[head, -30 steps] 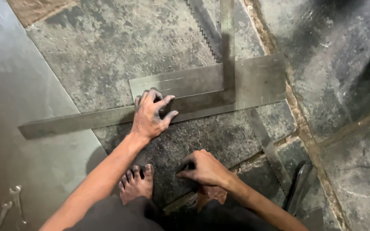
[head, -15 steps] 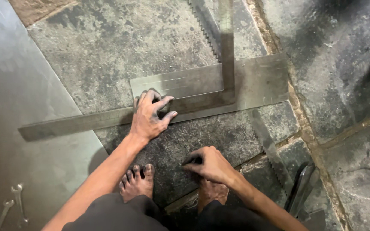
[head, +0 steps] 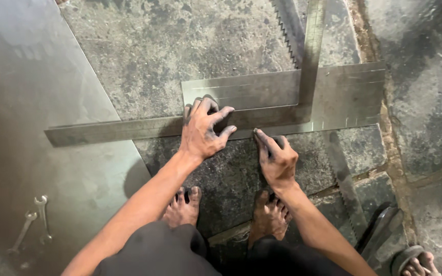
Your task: The person marks lines on a metal sheet using a square and a marking tool, repeatedly aligning the square at various points on the sheet and drawing marks along its edges.
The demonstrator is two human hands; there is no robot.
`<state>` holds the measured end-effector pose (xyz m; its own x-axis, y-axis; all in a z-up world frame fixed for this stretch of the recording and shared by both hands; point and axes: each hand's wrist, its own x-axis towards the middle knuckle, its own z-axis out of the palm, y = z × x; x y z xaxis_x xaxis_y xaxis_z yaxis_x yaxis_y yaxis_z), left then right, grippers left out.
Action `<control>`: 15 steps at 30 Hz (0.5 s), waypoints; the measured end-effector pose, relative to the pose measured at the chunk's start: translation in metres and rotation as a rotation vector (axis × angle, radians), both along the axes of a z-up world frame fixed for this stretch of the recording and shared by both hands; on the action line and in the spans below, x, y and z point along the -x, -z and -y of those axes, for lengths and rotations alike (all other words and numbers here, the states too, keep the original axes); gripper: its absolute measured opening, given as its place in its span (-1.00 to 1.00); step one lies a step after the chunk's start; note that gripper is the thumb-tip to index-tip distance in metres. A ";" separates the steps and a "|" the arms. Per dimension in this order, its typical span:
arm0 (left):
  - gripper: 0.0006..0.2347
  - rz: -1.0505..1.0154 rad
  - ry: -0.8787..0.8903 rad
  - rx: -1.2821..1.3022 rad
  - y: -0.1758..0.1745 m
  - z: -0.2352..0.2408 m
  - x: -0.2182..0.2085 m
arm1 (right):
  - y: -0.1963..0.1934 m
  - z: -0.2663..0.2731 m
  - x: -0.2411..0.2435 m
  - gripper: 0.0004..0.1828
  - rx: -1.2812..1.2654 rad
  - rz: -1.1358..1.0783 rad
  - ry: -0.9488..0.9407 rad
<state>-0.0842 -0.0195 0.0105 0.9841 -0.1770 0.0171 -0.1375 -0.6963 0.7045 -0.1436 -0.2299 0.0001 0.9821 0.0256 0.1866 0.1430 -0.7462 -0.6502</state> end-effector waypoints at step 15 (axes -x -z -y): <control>-0.63 -0.020 -0.013 -0.008 0.003 -0.002 0.001 | -0.009 0.003 -0.019 -0.80 0.196 -0.284 -0.127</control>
<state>-0.0856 -0.0171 0.0073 0.9863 -0.1647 -0.0035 -0.1149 -0.7032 0.7016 -0.1244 -0.2331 0.0087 0.9808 0.1585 -0.1140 0.0763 -0.8487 -0.5233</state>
